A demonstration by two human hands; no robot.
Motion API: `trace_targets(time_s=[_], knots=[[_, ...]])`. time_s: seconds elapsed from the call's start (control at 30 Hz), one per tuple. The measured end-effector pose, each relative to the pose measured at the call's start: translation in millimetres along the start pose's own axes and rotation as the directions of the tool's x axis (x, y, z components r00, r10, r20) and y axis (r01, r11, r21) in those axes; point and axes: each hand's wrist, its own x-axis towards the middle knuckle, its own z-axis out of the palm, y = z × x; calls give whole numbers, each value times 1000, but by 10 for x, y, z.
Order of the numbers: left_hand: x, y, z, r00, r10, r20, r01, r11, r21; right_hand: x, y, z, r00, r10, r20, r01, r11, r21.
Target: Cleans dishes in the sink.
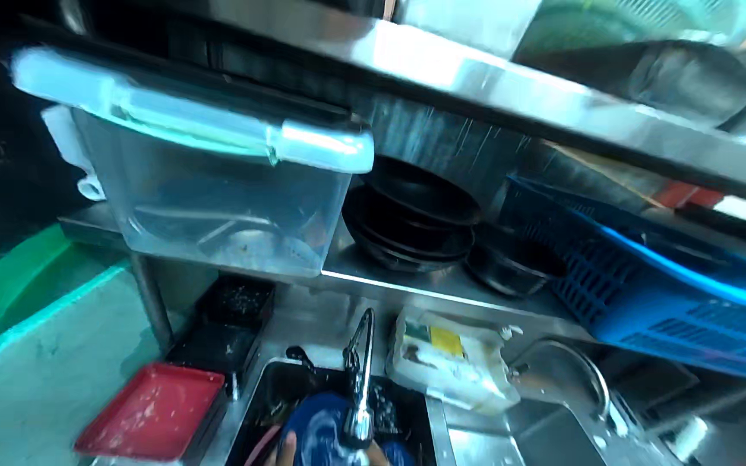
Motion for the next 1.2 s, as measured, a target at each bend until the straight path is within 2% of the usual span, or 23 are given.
trace_targets(time_s=[0.07,0.1,0.13,0.2,0.27,0.3,0.37,0.43,0.47,0.53,0.57,0.6,0.63,0.7,0.77,0.83,0.93,1.0,1.03,1.07,1.13,1.2], knots=[[-27,-132,254,994,-87,-64,88,996,14,-210,11,-53,998,55,23,-59,958,279],[-53,-243,408,993,-114,-40,117,990,81,-281,-19,-123,999,32,-40,-18,950,310],[-61,-381,545,992,-123,35,115,977,178,-335,-93,-252,989,-29,-143,66,964,256],[-16,-577,717,948,-166,273,28,894,447,-449,-291,-712,907,-234,-350,238,971,-32],[72,-725,849,887,-222,405,-166,665,728,-609,-466,-1338,801,-405,-442,243,894,-378],[107,-781,903,872,-253,419,-239,528,815,-690,-527,-1647,761,-451,-467,178,837,-517],[130,-905,979,846,-319,427,-314,349,883,-789,-511,-2230,723,-463,-514,-116,651,-750],[122,-1028,1033,816,-387,429,-341,277,898,-788,-288,-2677,747,-317,-585,-449,408,-795],[119,-1064,1064,806,-413,424,-346,253,904,-765,-117,-2832,756,-213,-619,-560,279,-780],[138,-1084,1113,770,-474,427,-353,240,904,-688,214,-2992,763,-36,-645,-640,91,-763],[142,-1065,1111,741,-506,442,-356,261,897,-658,322,-3000,767,40,-640,-641,55,-765],[139,-1030,1080,720,-520,459,-346,304,888,-637,384,-2985,768,96,-633,-639,69,-766],[136,-988,1030,729,-499,469,-317,361,877,-611,398,-2960,774,111,-623,-633,134,-763],[144,-887,896,815,-378,439,-216,506,835,-545,280,-2806,795,6,-607,-568,358,-741],[167,-752,727,898,-262,353,-96,668,738,-492,70,-2395,834,-189,-518,-325,590,-739],[139,-611,594,933,-228,278,27,815,579,-410,-99,-1774,887,-302,-349,-54,684,-727],[-8,-412,578,947,-221,232,146,942,302,-192,-41,-716,943,-332,-26,207,645,-736],[-72,-289,538,946,-195,258,118,951,285,-53,89,-140,908,-355,224,396,547,-737],[-83,-219,470,947,-169,273,80,948,308,33,114,42,879,-385,282,454,494,-742],[-99,-148,374,951,-144,273,46,941,337,125,110,148,874,-400,277,450,451,-771],[-147,-11,204,960,-78,270,-34,920,391,303,76,197,898,-416,143,332,427,-841],[-178,68,101,969,-22,245,-71,928,365,300,153,178,933,-355,61,221,428,-877]])
